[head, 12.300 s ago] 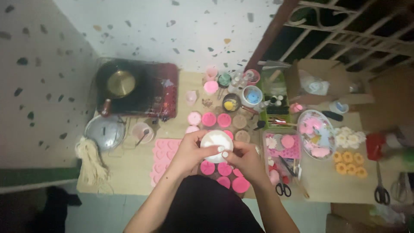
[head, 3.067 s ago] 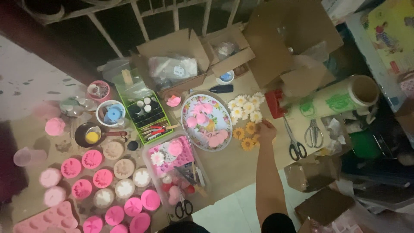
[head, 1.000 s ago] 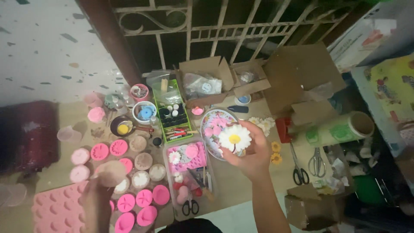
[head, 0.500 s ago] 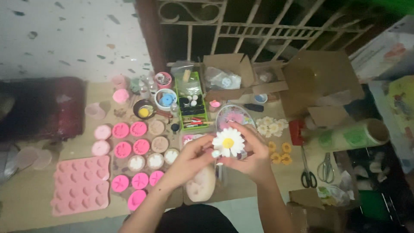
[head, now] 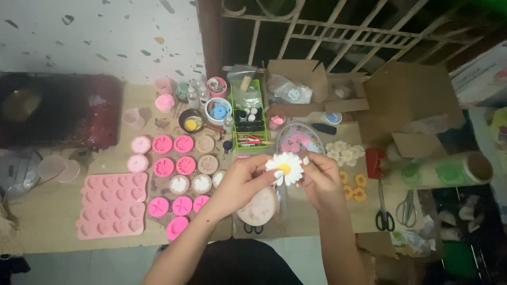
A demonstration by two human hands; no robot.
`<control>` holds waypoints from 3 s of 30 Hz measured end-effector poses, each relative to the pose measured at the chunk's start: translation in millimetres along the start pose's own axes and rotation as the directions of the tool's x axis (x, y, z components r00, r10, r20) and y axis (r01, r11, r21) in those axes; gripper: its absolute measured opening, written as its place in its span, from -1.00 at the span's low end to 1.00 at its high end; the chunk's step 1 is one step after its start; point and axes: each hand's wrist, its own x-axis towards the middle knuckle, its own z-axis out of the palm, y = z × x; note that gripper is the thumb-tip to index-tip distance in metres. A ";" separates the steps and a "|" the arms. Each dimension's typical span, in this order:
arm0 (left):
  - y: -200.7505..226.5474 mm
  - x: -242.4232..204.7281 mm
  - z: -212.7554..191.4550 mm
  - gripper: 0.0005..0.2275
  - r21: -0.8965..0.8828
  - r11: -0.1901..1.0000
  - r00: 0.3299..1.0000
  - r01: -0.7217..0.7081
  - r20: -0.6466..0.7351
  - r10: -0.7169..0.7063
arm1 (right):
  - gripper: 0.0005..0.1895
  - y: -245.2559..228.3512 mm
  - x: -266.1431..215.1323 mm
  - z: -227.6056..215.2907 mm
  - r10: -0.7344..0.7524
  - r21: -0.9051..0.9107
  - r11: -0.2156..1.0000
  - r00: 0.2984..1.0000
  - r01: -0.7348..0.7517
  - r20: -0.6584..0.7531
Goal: Assembling decorative wax flower components into silicone molds to create candles.
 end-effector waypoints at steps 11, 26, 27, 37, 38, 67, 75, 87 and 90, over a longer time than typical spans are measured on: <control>-3.2 -10.3 -7.3 -0.75 0.143 0.989 0.994 0.040 -0.102 -0.025 | -0.84 30.8 2.1 10.4 -0.055 -0.095 0.994 0.993 0.045 -0.104; -62.3 -5.8 -20.9 -0.70 -0.360 0.933 0.999 -0.003 -0.035 -0.010 | -0.79 20.1 -3.7 19.4 -0.166 -0.460 0.884 0.975 0.080 -0.148; -63.7 -5.4 -20.6 -0.70 -0.332 0.943 0.999 -0.003 -0.044 -0.013 | -0.73 17.6 -5.5 20.6 -0.140 -0.393 0.917 0.980 0.073 -0.144; -88.4 9.4 -13.0 -0.75 -0.192 0.981 1.000 0.008 -0.007 -0.010 | -0.78 47.9 -1.1 -21.0 -0.078 -0.411 0.912 0.977 -0.010 -0.196; -108.0 11.3 -14.7 -0.80 -0.010 0.999 0.992 0.032 -0.125 -0.033 | -0.79 59.3 2.9 -41.3 -0.031 -0.311 0.949 0.971 -0.046 -0.237; -355.5 -180.5 -281.5 -0.72 -0.724 0.604 0.632 0.332 -0.305 -0.713 | -0.82 176.0 -18.4 -543.4 0.293 0.265 0.914 -0.048 0.306 -0.955; -258.0 -172.0 -223.3 -0.66 -0.774 0.632 0.514 -0.039 -0.558 -0.652 | -0.73 181.8 -9.5 -407.3 0.057 0.058 0.993 -0.018 -0.099 -0.998; -229.5 -224.4 -360.0 -0.67 -0.649 0.760 0.510 -0.033 -0.665 -0.546 | -0.83 307.8 6.0 56.4 0.091 -0.705 0.599 0.907 -0.379 -0.410; -233.5 -282.9 -431.0 -0.74 -0.634 0.758 0.522 -0.155 -0.704 -0.482 | -0.84 397.1 21.7 123.8 -0.005 -0.879 0.474 0.998 -0.055 -0.065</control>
